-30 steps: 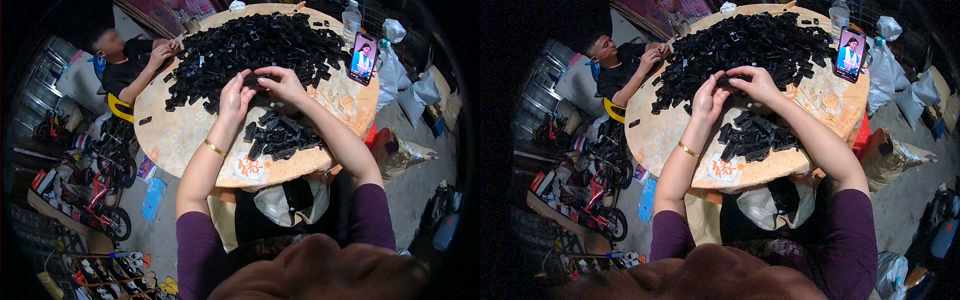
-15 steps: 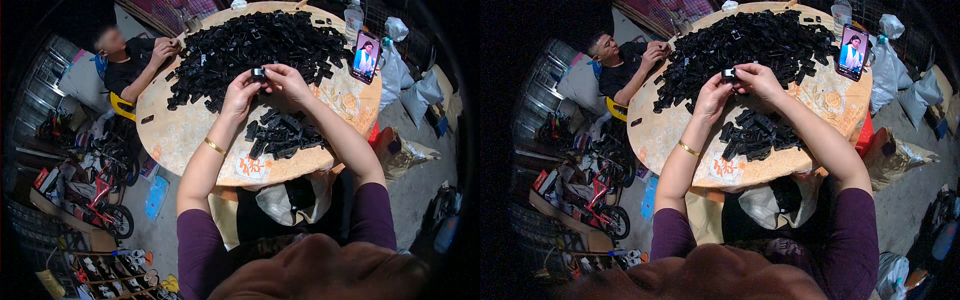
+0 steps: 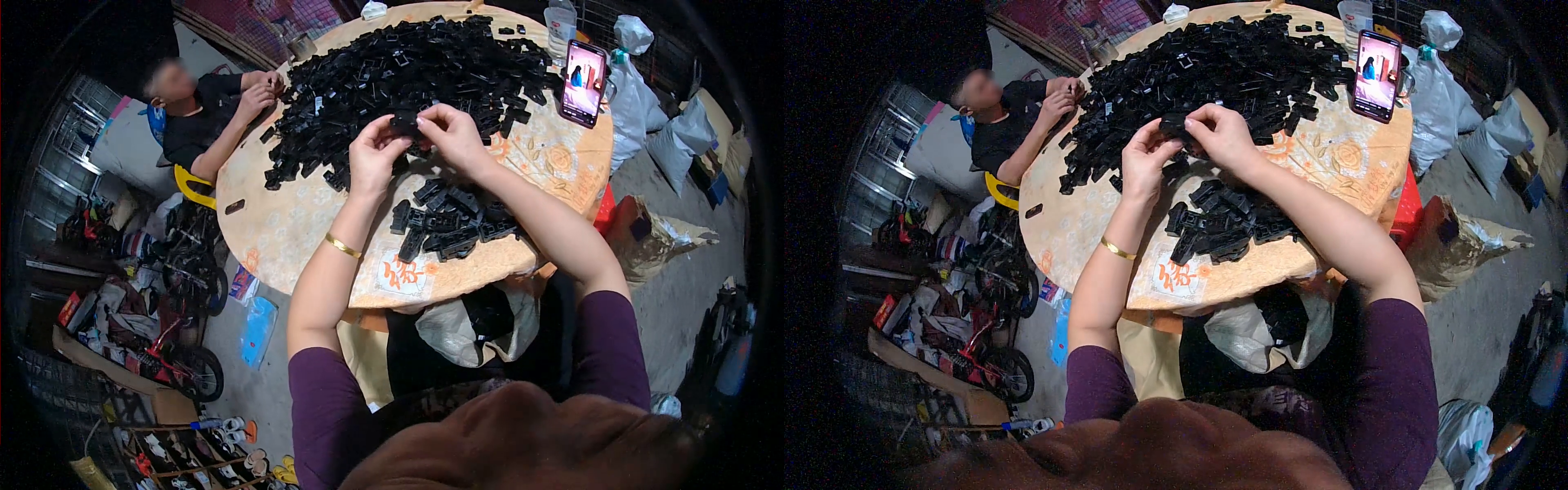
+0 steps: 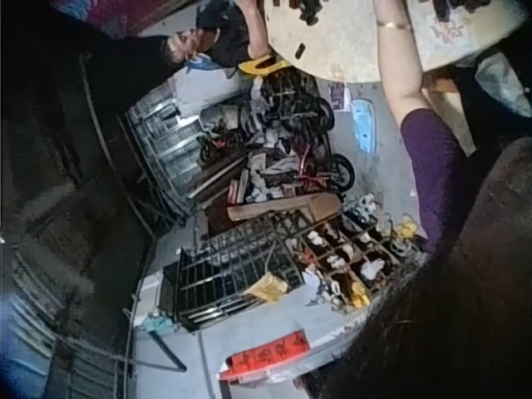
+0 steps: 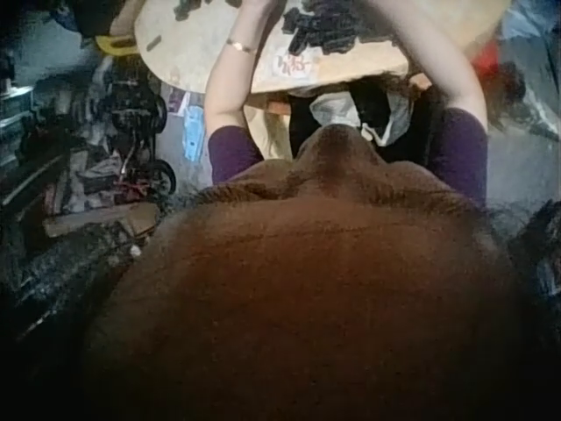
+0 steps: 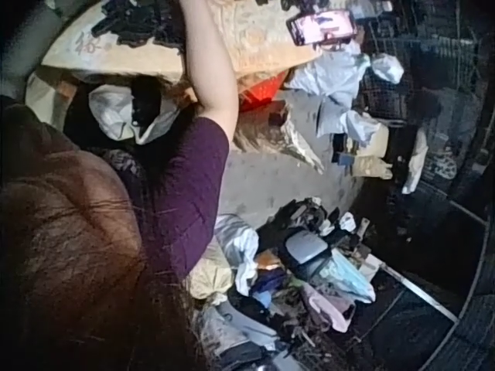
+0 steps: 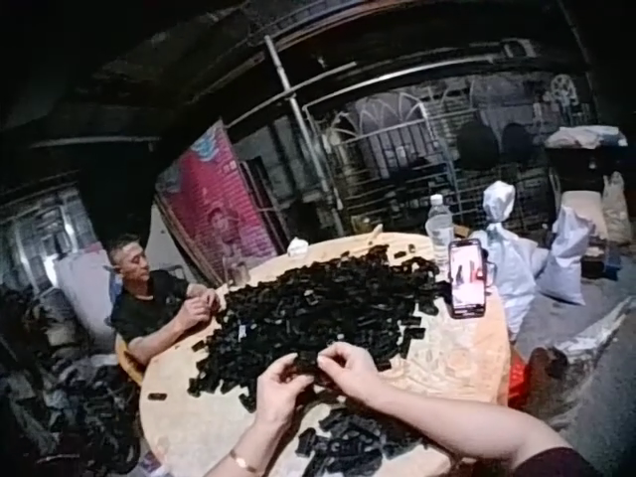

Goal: The person assembles plastic components by hand, taking pieces from a pile, fitting them together, and placing the assembled parts onto the table.

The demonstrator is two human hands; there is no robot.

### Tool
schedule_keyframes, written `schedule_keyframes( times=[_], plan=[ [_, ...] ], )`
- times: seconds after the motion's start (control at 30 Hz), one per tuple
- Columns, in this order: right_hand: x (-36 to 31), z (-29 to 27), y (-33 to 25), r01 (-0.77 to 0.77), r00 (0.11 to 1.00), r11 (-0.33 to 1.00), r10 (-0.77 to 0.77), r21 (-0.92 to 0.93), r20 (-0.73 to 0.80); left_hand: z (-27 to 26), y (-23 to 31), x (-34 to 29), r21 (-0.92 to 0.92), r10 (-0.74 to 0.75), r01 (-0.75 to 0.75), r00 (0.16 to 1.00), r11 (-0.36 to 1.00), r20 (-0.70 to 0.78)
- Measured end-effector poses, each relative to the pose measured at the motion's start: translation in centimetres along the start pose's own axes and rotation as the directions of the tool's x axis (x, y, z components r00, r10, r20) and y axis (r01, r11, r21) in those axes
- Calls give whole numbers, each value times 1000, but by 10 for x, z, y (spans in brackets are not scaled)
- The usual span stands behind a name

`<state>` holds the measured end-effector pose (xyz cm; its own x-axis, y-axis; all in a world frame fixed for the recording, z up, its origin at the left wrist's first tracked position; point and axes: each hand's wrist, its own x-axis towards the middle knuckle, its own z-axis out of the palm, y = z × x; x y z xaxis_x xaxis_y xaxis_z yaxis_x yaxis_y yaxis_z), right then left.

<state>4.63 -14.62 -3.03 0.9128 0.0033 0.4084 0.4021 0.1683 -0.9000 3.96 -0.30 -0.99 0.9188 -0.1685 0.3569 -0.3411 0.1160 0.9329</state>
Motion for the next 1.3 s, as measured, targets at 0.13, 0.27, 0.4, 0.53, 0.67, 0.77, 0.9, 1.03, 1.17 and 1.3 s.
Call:
schedule_keyframes(
  times=[0.13,0.27,0.4,0.53,0.67,0.77,0.9,1.03,1.17,1.3],
  plan=[
    [-4,2,-13,420,859,724,-512,-548,-19,3,3,-2,84,65,-64,998,994,-11],
    [-9,2,-24,356,885,694,-465,-625,-13,7,9,-6,158,111,-106,993,982,-27],
    [-8,-5,-22,360,894,607,-442,-708,76,6,7,-5,231,95,-97,995,968,21],
    [-8,-5,-21,479,839,543,-514,-689,178,12,4,-7,-31,2,0,999,1000,44],
    [-6,0,-23,573,810,609,-522,-549,266,0,-3,-4,-325,-194,201,979,924,55],
    [10,-23,-19,457,883,804,-357,-380,306,4,10,-4,-272,-125,144,988,951,85],
    [42,-84,-18,129,939,688,-316,-714,-134,7,17,-9,257,172,-196,978,946,115],
    [54,-162,-1,-416,886,203,-130,-887,-445,21,24,-20,648,323,-440,898,622,300],
    [53,-171,23,-468,882,51,-31,-882,-470,22,16,-21,579,186,-333,936,744,299],
    [51,-159,21,-384,921,60,-39,-921,-387,20,16,-18,331,42,-120,971,936,234]
  ],
)
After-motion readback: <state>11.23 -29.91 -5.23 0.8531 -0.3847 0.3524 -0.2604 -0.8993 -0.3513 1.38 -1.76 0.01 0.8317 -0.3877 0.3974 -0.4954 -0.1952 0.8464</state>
